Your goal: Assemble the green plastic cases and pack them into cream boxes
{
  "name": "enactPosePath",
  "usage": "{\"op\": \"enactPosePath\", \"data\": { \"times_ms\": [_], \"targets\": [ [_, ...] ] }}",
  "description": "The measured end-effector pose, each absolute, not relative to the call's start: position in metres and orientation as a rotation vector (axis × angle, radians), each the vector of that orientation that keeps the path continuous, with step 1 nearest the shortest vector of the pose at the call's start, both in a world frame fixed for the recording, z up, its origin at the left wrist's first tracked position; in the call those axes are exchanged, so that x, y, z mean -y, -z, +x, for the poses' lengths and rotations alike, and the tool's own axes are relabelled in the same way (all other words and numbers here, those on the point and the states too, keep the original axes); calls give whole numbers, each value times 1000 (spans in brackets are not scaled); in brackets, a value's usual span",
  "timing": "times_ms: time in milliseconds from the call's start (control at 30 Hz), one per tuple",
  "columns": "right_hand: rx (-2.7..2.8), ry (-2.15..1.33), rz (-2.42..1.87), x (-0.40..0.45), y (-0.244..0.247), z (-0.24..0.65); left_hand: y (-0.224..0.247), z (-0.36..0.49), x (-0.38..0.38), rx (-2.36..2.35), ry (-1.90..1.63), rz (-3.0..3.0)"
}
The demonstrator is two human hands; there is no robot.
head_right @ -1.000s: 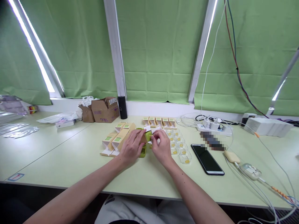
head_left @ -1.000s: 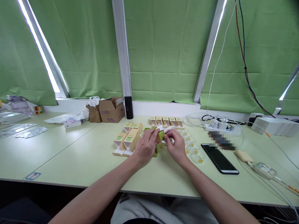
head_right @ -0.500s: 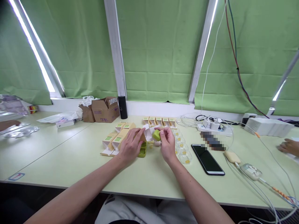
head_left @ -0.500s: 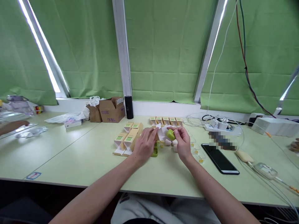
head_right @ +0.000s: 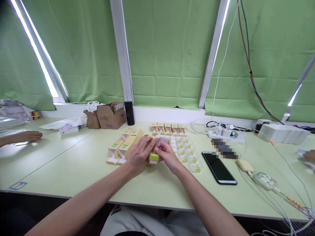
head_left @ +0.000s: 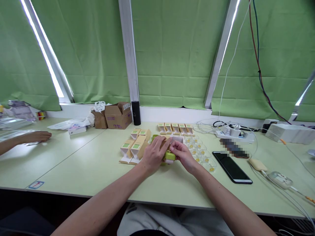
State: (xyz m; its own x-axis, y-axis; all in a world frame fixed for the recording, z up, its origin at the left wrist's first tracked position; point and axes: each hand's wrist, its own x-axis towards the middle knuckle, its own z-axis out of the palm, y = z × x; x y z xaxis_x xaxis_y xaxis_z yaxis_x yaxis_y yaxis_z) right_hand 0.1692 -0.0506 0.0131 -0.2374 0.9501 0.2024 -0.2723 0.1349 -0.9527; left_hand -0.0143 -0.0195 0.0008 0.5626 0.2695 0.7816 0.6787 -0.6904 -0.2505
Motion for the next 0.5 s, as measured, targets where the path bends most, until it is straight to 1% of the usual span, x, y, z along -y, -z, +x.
{"op": "enactPosePath", "data": {
  "times_ms": [200, 500],
  "targets": [
    [1313, -1211, -826, 49, -17, 173, -1, -13, 20, 790, 1006, -2249],
    [1172, -1175, -867, 50, -29, 190, -1, -21, 12, 886, 994, -2198]
  ]
}}
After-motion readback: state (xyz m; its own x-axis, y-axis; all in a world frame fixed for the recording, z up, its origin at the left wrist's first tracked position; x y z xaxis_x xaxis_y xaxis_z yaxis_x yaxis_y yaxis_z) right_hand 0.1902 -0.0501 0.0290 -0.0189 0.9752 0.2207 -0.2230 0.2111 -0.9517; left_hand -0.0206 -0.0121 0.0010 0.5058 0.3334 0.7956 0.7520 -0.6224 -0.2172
